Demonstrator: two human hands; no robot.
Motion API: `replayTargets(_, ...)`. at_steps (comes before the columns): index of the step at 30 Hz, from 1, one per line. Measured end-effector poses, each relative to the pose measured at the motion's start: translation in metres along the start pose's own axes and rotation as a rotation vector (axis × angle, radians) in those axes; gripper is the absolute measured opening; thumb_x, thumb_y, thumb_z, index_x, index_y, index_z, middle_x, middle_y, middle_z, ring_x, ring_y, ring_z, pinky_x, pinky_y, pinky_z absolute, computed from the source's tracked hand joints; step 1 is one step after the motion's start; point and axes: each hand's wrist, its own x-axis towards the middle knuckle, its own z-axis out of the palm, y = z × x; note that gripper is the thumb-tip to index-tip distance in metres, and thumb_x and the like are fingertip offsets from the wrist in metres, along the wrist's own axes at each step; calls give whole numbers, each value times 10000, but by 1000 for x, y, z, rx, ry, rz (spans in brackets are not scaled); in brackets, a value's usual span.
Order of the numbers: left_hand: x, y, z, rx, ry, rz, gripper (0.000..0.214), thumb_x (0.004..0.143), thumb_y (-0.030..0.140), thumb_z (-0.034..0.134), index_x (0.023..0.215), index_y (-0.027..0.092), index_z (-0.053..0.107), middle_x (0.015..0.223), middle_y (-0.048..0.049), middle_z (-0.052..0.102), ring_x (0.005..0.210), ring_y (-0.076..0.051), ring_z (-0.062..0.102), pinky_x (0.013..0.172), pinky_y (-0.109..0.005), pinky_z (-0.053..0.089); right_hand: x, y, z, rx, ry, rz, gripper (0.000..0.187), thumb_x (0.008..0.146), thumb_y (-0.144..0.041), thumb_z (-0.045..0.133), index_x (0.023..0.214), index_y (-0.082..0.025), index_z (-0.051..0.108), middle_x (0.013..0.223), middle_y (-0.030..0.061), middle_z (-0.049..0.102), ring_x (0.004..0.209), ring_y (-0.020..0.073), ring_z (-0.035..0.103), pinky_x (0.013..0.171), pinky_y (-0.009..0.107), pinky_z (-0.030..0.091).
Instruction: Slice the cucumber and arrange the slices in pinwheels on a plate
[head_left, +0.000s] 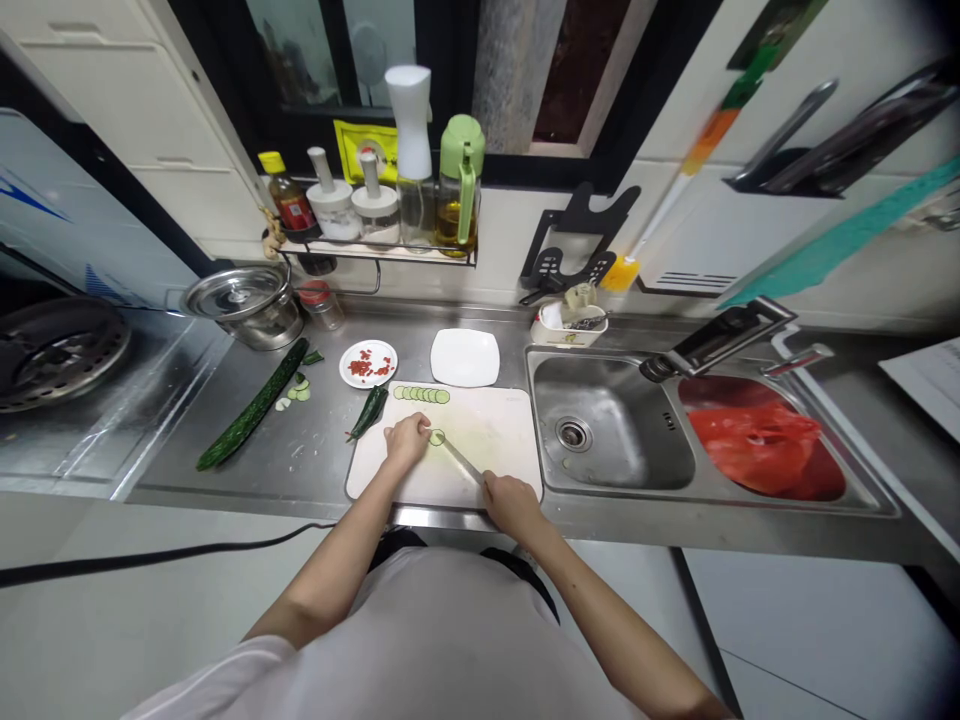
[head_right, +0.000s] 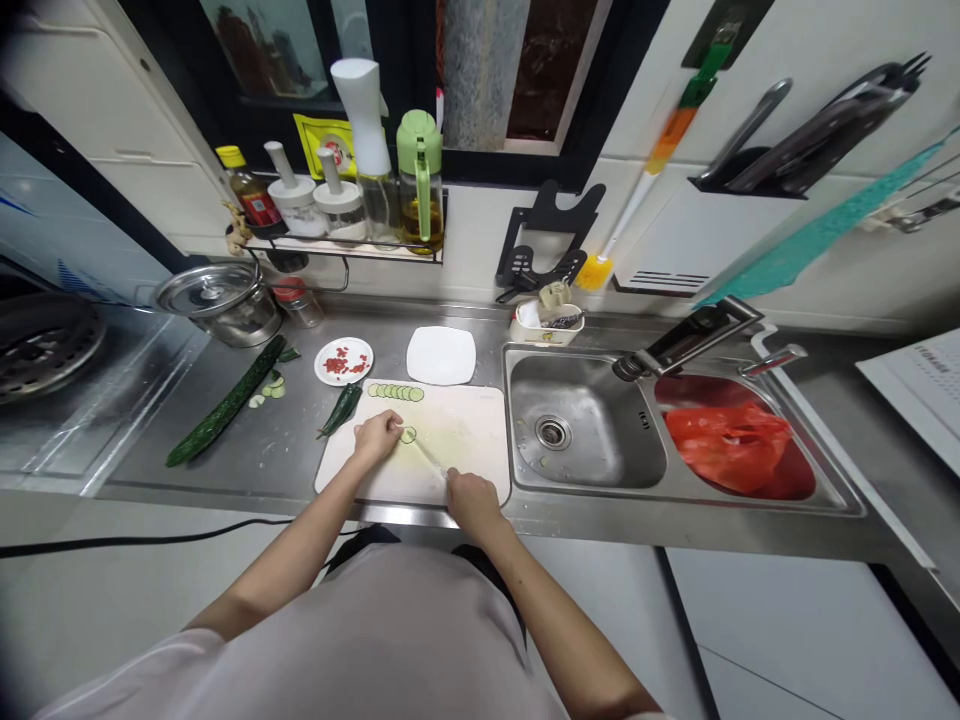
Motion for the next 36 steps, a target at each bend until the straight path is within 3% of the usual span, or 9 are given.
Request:
replayTargets(25,1,4,-5,6,-28,-17,188,784,215,568,949,271,638,927,2,727,965,-219,635,884,-373,352,-3,-7,-10,8,-132,10,267,933,-116,374,1141,-148,539,983,153,687,950,240,664,724,296,427)
replayTargets(36,2,3,-8,-21,-42,-29,169,777,223,577,926,264,644,933,13,733,969,-207,639,890,-362,359,4,-9,-9,18,-131,-12,291,925,-100,365,1159,-131,535,982,160,689,950,245,669,716,302,440)
